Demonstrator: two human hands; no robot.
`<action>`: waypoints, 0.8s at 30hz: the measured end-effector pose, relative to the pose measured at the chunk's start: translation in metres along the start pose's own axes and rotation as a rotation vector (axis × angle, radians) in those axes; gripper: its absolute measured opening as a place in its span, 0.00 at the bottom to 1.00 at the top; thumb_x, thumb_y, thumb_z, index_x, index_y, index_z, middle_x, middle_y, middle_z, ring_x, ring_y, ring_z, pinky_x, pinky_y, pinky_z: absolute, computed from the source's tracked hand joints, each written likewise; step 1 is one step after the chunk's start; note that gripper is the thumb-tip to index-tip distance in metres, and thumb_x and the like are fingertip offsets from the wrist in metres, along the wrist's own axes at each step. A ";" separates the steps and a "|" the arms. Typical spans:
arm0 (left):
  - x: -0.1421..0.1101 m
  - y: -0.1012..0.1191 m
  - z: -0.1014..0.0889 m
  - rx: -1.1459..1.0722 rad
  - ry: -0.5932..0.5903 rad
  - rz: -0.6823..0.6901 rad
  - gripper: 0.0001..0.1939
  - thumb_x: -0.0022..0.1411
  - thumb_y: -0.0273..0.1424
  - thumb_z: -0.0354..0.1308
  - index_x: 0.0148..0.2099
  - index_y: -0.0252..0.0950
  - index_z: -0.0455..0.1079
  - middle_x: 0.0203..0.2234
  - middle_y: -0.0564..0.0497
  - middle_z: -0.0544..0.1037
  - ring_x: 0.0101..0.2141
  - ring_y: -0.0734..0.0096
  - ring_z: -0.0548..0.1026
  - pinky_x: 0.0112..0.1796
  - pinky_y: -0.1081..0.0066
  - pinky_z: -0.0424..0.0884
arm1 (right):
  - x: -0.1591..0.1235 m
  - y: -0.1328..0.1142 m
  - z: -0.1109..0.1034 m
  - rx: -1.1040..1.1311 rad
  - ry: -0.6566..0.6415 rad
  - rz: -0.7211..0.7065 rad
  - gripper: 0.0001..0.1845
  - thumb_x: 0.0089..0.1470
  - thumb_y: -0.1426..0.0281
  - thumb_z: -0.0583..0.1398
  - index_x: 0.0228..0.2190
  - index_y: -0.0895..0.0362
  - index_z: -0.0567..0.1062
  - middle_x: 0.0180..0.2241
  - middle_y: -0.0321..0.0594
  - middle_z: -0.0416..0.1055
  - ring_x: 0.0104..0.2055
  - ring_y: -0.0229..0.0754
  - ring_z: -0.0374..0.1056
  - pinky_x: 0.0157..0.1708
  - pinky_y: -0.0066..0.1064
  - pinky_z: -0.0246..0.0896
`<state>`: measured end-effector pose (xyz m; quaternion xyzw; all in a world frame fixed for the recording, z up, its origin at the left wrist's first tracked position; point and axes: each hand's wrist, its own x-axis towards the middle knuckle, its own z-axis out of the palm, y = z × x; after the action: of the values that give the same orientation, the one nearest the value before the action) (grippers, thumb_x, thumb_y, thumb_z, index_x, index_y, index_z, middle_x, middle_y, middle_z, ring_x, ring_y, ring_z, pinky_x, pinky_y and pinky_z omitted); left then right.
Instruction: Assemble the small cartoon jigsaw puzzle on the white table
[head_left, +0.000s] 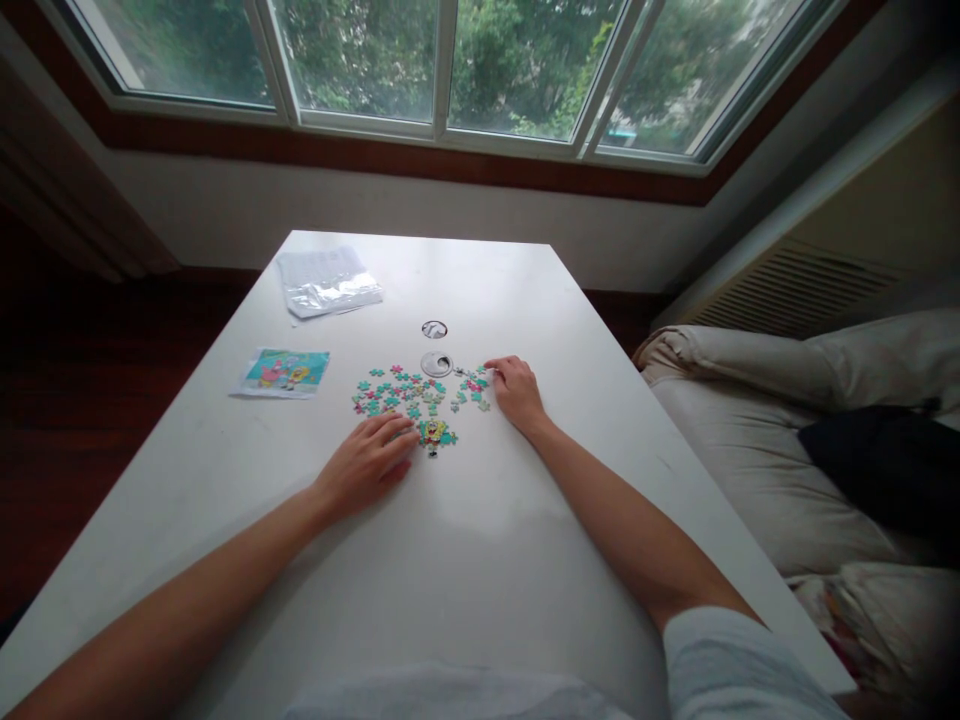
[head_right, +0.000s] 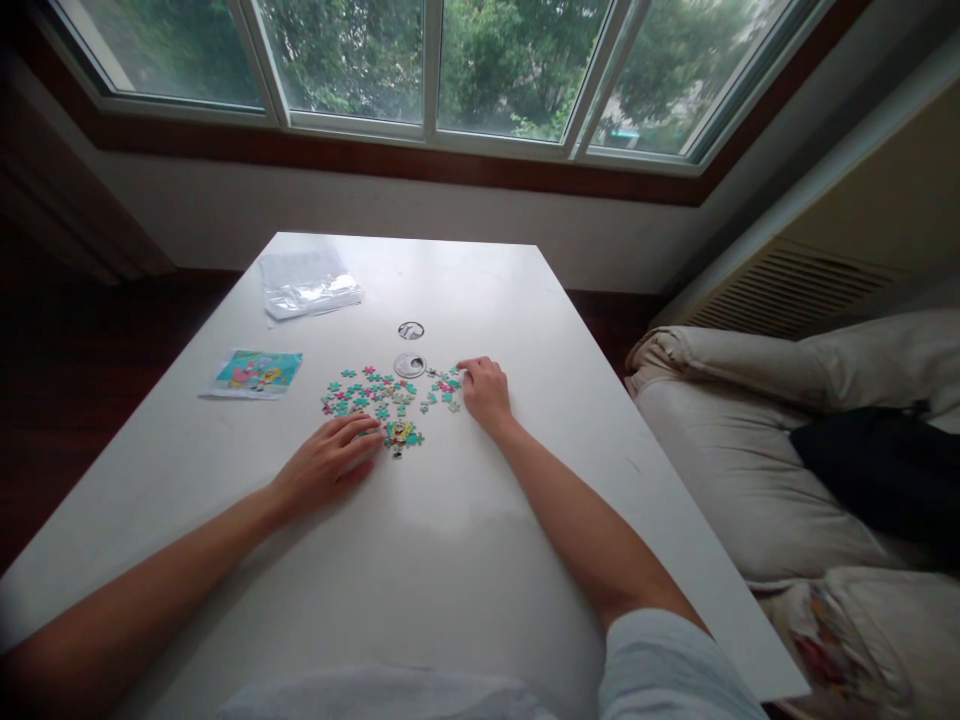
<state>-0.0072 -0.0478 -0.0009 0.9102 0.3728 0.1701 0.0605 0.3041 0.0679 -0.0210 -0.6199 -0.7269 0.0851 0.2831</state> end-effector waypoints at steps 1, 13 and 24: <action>0.000 -0.004 0.000 0.006 0.008 -0.018 0.20 0.70 0.30 0.53 0.62 0.42 0.67 0.60 0.45 0.70 0.63 0.55 0.64 0.63 0.49 0.64 | 0.000 0.000 0.000 -0.006 -0.001 -0.003 0.18 0.63 0.74 0.52 0.46 0.53 0.79 0.47 0.45 0.73 0.50 0.50 0.64 0.53 0.40 0.57; 0.003 -0.019 0.003 0.002 0.081 -0.097 0.16 0.69 0.30 0.54 0.57 0.42 0.70 0.58 0.45 0.72 0.59 0.56 0.68 0.59 0.51 0.67 | -0.005 -0.014 -0.004 -0.023 0.002 -0.063 0.12 0.62 0.65 0.59 0.44 0.53 0.79 0.47 0.45 0.73 0.51 0.50 0.64 0.54 0.41 0.55; 0.003 -0.018 0.004 -0.002 0.098 -0.109 0.15 0.69 0.29 0.54 0.56 0.41 0.71 0.58 0.45 0.72 0.58 0.56 0.68 0.59 0.51 0.66 | 0.027 -0.040 0.008 -0.168 -0.124 -0.109 0.13 0.61 0.62 0.61 0.45 0.52 0.81 0.45 0.47 0.74 0.51 0.51 0.64 0.52 0.43 0.54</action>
<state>-0.0154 -0.0328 -0.0080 0.8791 0.4240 0.2114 0.0525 0.2642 0.0866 -0.0005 -0.5948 -0.7801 0.0464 0.1887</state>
